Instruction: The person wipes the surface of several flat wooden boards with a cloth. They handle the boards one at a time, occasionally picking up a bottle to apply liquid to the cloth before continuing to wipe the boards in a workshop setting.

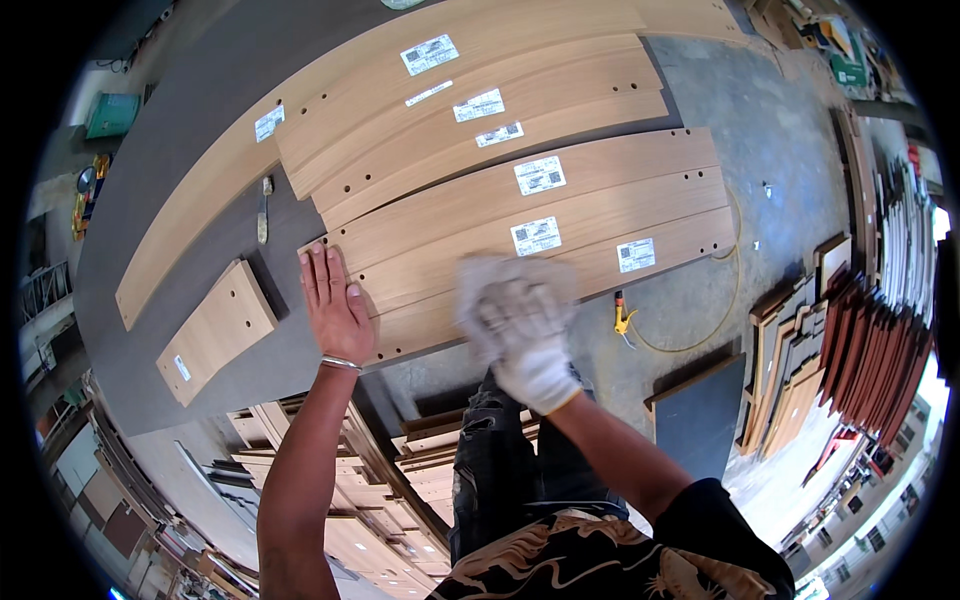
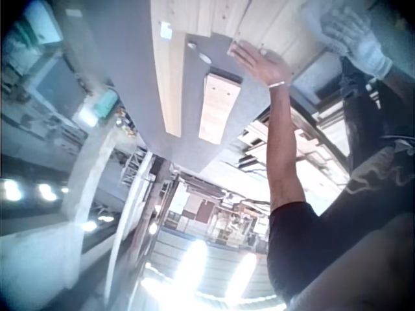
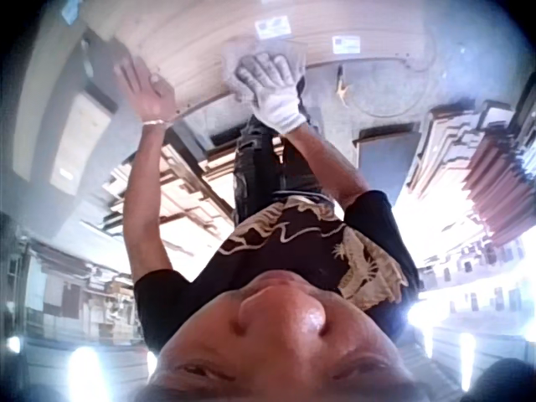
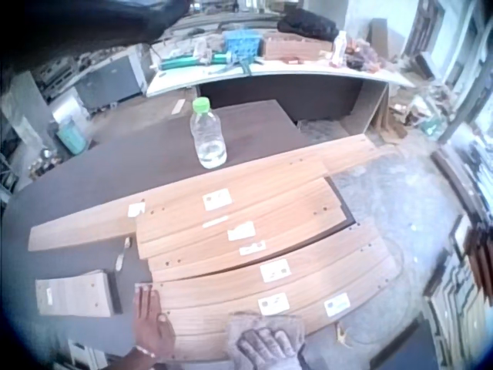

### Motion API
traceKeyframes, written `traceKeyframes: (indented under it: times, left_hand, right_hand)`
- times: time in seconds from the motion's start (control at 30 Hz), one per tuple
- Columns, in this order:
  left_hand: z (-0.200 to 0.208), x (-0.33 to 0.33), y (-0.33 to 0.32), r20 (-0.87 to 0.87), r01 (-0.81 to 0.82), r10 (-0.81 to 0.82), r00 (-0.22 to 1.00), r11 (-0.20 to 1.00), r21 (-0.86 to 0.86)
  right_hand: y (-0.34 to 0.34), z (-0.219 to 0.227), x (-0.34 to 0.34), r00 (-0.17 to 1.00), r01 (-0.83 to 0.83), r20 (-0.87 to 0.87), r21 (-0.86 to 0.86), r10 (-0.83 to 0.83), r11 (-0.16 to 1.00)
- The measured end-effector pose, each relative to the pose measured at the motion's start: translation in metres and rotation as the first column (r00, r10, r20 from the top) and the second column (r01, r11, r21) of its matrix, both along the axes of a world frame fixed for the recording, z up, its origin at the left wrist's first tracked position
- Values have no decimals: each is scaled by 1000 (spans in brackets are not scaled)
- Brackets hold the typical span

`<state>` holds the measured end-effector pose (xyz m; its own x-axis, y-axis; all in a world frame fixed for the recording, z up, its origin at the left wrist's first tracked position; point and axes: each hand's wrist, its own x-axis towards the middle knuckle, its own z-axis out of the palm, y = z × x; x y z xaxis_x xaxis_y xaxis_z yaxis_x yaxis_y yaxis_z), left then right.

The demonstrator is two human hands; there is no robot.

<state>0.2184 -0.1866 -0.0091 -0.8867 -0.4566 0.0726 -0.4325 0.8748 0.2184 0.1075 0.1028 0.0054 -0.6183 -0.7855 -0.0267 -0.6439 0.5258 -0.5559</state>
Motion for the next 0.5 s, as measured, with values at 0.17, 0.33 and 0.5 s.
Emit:
traceKeyframes:
  times: [0.17,0.33,0.5]
  left_hand:
    - [-3,6,0,-21,-10,11,1000,999,49]
    - [-7,5,15,-37,43,-38,999,992,122]
    - [4,13,10,95,-14,15,995,1000,-9]
  right_hand:
    - [45,16,-39,944,328,-109,190,-312,925]
    - [-35,20,-8,992,-112,64,29,110,993]
    - [-22,18,-110,988,-28,-145,104,43,994]
